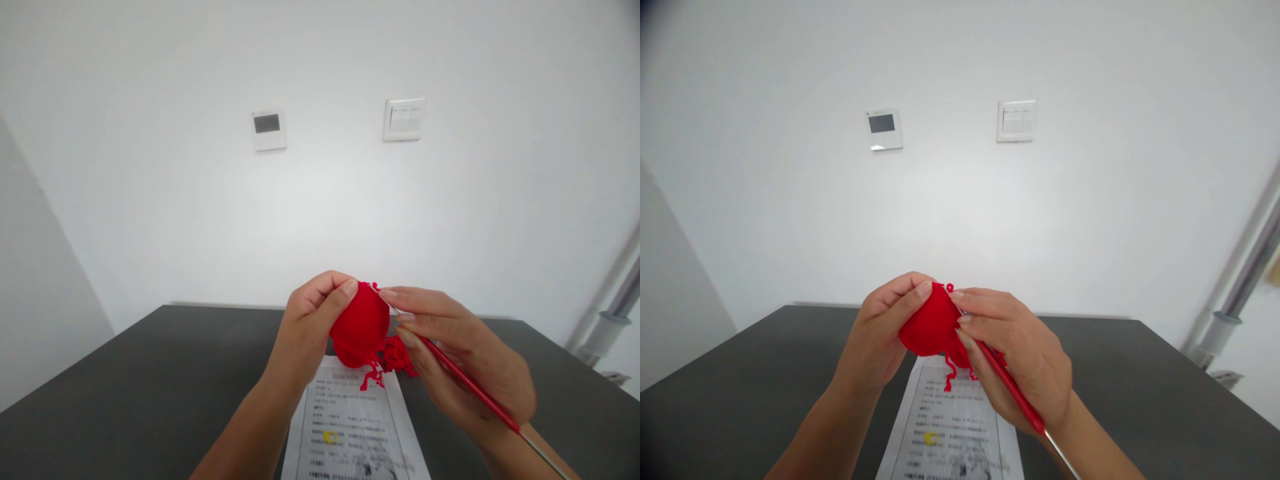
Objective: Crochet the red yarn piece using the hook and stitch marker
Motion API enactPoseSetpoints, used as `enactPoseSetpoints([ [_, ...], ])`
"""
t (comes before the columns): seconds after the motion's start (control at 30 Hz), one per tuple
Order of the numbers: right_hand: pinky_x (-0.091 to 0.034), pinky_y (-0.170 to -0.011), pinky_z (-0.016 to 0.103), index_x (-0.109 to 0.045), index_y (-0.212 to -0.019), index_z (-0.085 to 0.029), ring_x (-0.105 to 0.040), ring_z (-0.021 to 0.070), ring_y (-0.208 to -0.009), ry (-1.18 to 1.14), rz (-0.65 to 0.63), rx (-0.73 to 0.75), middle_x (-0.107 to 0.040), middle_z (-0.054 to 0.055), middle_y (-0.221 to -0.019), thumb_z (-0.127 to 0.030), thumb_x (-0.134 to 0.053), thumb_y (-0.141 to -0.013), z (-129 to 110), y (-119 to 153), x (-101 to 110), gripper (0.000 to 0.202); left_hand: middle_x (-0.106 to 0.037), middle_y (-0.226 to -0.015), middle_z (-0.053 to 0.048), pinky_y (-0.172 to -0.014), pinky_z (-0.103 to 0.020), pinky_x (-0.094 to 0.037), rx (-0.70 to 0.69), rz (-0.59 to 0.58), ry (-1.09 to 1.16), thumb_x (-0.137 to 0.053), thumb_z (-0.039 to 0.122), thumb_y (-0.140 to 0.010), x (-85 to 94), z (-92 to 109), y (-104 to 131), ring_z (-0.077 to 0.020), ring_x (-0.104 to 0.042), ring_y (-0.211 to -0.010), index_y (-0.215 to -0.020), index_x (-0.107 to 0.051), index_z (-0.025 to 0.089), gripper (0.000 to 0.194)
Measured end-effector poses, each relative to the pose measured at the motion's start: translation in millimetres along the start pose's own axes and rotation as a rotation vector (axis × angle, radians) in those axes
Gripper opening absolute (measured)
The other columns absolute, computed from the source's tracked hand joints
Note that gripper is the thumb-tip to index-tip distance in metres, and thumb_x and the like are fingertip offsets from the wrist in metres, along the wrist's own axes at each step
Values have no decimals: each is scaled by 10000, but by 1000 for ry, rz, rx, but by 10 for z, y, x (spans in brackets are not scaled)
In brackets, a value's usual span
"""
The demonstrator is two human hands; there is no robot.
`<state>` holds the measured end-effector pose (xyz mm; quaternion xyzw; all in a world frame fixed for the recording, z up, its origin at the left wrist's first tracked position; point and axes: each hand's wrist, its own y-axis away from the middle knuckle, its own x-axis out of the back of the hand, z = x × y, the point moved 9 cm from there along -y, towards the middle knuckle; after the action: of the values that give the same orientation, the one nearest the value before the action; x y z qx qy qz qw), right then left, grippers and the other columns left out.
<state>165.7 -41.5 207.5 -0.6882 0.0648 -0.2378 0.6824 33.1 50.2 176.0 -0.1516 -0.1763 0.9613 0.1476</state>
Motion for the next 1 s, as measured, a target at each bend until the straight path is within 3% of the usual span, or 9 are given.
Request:
enactPoseSetpoints([
  [0.47,-592,-991,208,-637,-1056,-168,-722,132,-1138,-8,2,-8,-775,114,-1112,38,-629,-867,-3,-20,1,280,-580,-620,12,-541,-197,-362,-7,-5,40,-745,410,-844,0,9,2,-79,-459,-553,-734,-686,150,289],
  [1.0,-686,-845,336,-667,-1069,-204,-788,226,-1014,22,17,12,-809,112,-1076,-2,-659,-854,-7,-34,58,295,-589,-619,4,-561,-205,-374,-27,2,7,-703,373,-861,10,51,15,-91,-478,-573,-741,-721,142,261],
])
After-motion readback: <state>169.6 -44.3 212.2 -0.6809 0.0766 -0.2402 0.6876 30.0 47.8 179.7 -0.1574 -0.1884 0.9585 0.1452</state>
